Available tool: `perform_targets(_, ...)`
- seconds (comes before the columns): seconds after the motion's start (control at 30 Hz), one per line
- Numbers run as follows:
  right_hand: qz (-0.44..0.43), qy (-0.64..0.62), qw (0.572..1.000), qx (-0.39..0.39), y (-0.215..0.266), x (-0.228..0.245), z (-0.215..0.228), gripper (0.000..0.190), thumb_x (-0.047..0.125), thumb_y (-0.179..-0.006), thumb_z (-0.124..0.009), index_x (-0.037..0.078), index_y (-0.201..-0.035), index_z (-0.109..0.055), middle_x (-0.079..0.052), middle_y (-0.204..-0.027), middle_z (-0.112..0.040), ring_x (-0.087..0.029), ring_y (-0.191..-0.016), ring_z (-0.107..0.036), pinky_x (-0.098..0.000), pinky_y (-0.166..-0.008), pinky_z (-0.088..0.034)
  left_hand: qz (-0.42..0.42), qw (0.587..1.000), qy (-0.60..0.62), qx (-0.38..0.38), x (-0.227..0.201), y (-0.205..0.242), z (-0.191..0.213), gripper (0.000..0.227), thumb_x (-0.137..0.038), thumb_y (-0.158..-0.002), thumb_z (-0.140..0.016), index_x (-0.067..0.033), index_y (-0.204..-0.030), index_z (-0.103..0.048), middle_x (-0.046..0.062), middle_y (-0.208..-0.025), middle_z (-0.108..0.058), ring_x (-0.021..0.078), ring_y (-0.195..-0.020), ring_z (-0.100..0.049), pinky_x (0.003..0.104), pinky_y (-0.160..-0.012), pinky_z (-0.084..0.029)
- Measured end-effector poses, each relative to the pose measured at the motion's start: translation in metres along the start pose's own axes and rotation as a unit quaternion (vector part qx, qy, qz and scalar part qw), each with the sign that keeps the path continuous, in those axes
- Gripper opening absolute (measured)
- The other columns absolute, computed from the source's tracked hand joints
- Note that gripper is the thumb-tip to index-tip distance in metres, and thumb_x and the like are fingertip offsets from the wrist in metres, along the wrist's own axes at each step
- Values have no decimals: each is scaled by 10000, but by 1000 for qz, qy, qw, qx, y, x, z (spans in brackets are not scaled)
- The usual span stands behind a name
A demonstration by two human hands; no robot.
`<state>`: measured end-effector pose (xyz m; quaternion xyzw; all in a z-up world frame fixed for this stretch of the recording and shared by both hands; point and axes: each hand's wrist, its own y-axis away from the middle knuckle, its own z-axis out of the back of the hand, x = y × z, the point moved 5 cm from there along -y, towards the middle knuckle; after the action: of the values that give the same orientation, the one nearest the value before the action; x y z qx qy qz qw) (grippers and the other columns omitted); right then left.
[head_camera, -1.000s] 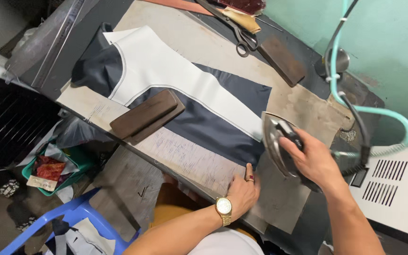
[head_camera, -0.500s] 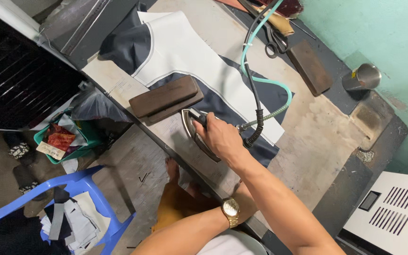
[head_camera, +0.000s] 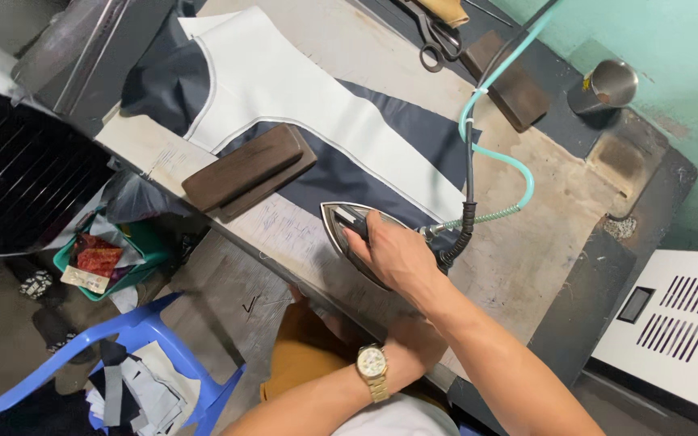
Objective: The person irons pieces of dark and white fabric on a workbench, using wooden blocks to press and hold sections of the material flat while applying a steam iron.
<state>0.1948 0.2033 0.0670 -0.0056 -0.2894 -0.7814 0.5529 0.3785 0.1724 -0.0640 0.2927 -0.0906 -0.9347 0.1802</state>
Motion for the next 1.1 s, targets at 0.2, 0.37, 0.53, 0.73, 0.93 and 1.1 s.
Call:
perform_targets(0.2,-9,21,999,31,25,-37,-1,511,605,-1048,-456,97,-996,-452,-159,-742,-695,-530,-679,-631,-608,-572,-485,-130,948,177,229,42,73,173,427,-412,-969,-478,-133,-1235,-662,169,-1099,-721,395,-1019,-673,571,-792,-509)
perform_targets(0.37,-34,-29,995,87,44,-57,10,557,628,-1052,-414,75,-1100,-458,-158,-803,-696,-531,-754,-635,-613,-624,-484,-22,990,88,109,149,12,249,228,-365,-972,-524,-211,-896,-674,81,-766,-722,375,-758,-688,507,-650,-475)
perform_targets(0.53,-39,-51,994,83,54,-73,10,569,640,-1069,-418,73,-1031,-448,-131,-756,-647,-504,-687,-620,-592,-586,-468,6,983,-34,-179,205,-154,302,188,-271,-1010,-534,-191,-925,-682,141,-778,-668,465,-737,-650,583,-581,-480)
perform_targets(0.73,-82,-78,983,144,61,-90,-3,596,694,-1068,-418,105,-979,-411,-98,-747,-579,-490,-631,-576,-586,-556,-451,-215,933,-241,-158,131,-360,296,678,-21,-810,-684,-98,-1447,-461,195,-1469,-511,355,-1334,-488,494,-876,-541)
perform_targets(0.93,-82,-84,986,117,72,-109,-11,610,707,-1049,-428,102,-974,-425,-100,-770,-615,-515,-641,-586,-598,-571,-463,-155,927,-338,-39,115,-442,262,1024,-510,-753,-749,-235,-1609,-260,300,-1509,-486,456,-1429,-363,704,-1114,-199)
perform_targets(1.1,-87,-86,987,106,82,-119,-8,568,669,-1044,-457,104,-989,-426,-101,-776,-671,-502,-696,-623,-587,-563,-460,-164,917,-329,-156,145,-406,290,865,-728,-580,-829,-129,-1171,-629,65,-1081,-731,275,-1062,-614,508,-748,-457)
